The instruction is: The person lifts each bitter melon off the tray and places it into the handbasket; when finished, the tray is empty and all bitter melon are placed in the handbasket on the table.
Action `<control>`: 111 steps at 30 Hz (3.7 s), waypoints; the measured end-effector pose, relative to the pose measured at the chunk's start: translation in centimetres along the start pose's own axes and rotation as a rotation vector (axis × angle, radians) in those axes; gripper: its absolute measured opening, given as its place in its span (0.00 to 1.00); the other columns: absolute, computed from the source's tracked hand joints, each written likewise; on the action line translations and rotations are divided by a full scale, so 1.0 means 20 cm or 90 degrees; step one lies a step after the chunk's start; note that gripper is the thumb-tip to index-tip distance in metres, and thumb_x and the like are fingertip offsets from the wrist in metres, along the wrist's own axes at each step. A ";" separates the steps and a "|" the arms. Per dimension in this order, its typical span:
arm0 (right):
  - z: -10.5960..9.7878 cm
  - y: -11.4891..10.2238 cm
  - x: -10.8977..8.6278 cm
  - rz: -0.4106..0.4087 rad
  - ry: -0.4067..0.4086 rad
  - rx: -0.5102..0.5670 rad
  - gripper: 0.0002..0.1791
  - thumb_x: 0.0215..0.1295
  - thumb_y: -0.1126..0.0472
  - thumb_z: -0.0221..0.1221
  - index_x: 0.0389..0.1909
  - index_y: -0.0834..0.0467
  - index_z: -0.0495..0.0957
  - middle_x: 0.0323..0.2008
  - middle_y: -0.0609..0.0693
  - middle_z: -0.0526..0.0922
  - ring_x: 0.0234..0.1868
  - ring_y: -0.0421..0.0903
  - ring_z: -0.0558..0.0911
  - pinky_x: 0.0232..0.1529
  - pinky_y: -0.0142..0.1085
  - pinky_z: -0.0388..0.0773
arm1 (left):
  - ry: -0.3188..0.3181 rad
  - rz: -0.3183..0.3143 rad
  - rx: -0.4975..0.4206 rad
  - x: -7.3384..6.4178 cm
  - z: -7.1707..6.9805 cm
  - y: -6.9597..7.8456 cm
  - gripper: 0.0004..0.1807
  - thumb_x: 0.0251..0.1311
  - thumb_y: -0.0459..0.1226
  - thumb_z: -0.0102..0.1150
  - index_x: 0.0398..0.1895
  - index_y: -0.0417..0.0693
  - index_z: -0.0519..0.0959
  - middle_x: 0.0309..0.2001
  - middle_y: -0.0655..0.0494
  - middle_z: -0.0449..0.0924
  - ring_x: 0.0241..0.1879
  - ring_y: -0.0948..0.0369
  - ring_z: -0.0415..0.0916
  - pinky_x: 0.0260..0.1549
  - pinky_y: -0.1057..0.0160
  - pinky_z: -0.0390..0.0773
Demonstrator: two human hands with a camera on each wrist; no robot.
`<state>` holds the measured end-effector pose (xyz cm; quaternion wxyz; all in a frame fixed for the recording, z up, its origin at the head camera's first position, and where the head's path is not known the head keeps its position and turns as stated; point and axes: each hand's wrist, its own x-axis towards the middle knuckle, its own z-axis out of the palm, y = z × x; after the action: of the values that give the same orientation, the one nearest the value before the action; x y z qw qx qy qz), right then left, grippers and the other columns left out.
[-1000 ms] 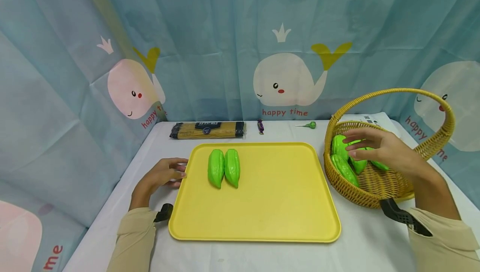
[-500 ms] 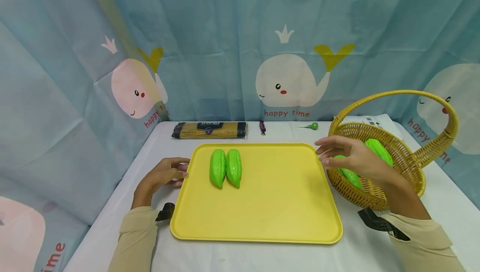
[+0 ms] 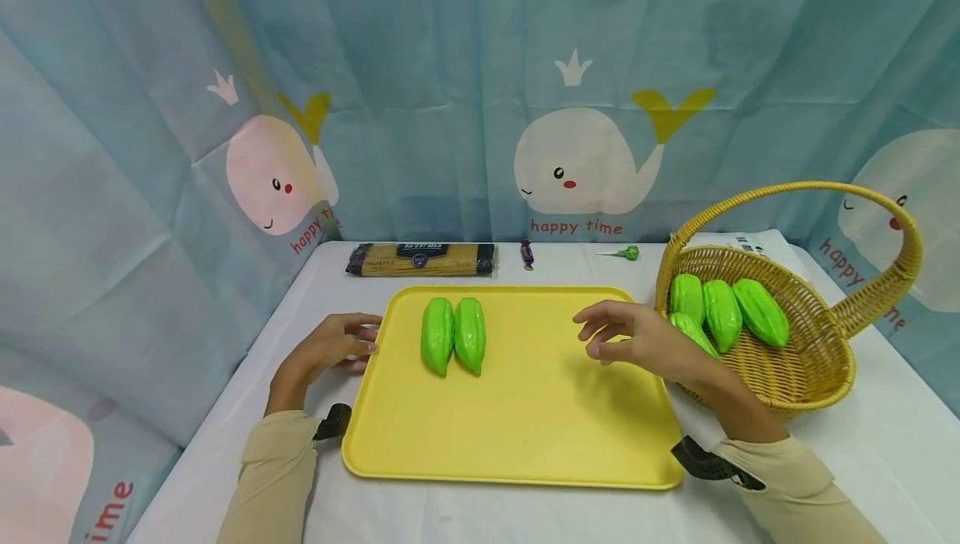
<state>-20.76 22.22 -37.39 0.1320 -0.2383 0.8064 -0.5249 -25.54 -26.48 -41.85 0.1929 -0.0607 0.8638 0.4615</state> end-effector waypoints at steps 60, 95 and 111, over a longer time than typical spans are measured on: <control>0.56 0.03 0.66 0.047 -0.011 -0.061 0.16 0.71 0.52 0.69 0.54 0.54 0.83 0.61 0.59 0.80 0.62 0.56 0.78 0.46 0.43 0.83 | 0.004 0.007 -0.005 -0.01 0.01 0.00 0.35 0.71 0.34 0.66 0.79 0.42 0.68 0.64 0.37 0.76 0.38 0.59 0.81 0.37 0.63 0.86; 0.10 -0.16 0.11 0.105 0.032 -0.081 0.39 0.69 0.54 0.70 0.78 0.57 0.67 0.64 0.65 0.73 0.61 0.60 0.80 0.44 0.46 0.87 | 0.014 0.007 -0.002 0.01 0.00 -0.02 0.36 0.69 0.35 0.68 0.78 0.42 0.69 0.62 0.39 0.77 0.37 0.59 0.81 0.36 0.63 0.86; -0.30 -0.24 -0.20 0.103 0.100 -0.192 0.39 0.71 0.49 0.68 0.79 0.52 0.66 0.65 0.60 0.73 0.61 0.58 0.75 0.48 0.44 0.80 | 0.005 0.003 0.000 0.00 0.00 -0.01 0.36 0.71 0.35 0.66 0.79 0.42 0.67 0.63 0.39 0.76 0.35 0.58 0.81 0.37 0.62 0.86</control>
<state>-18.94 27.38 -30.80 0.0731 -0.1484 0.9003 -0.4026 -25.47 -26.58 -41.98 0.1886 -0.0600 0.8648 0.4614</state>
